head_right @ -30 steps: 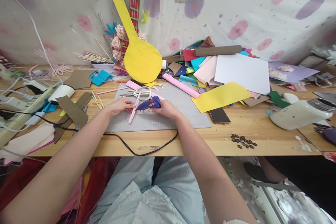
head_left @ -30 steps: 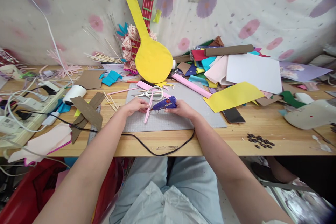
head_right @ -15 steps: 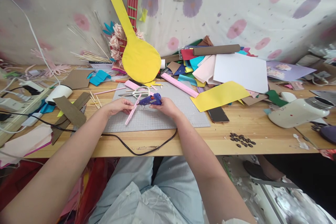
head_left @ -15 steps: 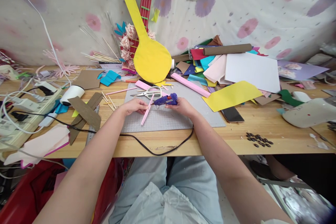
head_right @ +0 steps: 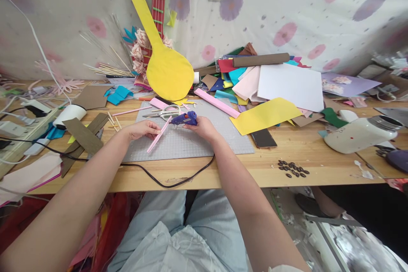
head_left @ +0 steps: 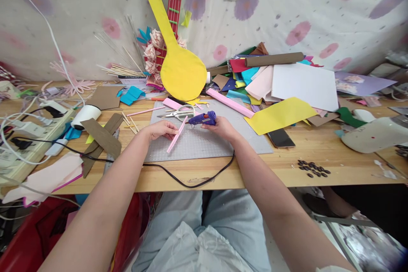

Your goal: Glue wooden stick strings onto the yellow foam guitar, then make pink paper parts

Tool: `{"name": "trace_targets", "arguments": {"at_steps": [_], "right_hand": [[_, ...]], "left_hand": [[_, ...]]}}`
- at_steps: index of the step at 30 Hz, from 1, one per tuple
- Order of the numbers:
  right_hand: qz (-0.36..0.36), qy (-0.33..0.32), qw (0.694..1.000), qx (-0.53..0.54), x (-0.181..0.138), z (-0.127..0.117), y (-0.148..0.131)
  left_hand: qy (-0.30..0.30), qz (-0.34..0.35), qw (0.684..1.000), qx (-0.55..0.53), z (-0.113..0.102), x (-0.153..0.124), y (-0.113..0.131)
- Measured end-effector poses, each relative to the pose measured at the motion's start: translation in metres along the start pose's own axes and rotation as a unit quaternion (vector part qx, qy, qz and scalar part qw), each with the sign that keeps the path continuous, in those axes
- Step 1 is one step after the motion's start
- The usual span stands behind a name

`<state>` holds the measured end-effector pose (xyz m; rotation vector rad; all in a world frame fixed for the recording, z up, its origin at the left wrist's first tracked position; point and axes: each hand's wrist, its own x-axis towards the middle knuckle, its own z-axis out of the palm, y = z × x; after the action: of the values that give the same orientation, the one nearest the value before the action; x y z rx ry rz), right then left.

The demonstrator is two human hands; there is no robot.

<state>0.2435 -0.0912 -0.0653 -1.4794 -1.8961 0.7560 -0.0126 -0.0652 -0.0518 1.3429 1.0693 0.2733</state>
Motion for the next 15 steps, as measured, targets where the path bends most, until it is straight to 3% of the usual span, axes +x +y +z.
{"name": "trace_targets", "arguments": {"at_steps": [15], "right_hand": [[0.0, -0.008, 1.0, 0.016, 0.0003, -0.0003, 0.0025]], "left_hand": [[-0.008, 0.002, 1.0, 0.0, 0.0005, -0.0009, 0.0018]]}}
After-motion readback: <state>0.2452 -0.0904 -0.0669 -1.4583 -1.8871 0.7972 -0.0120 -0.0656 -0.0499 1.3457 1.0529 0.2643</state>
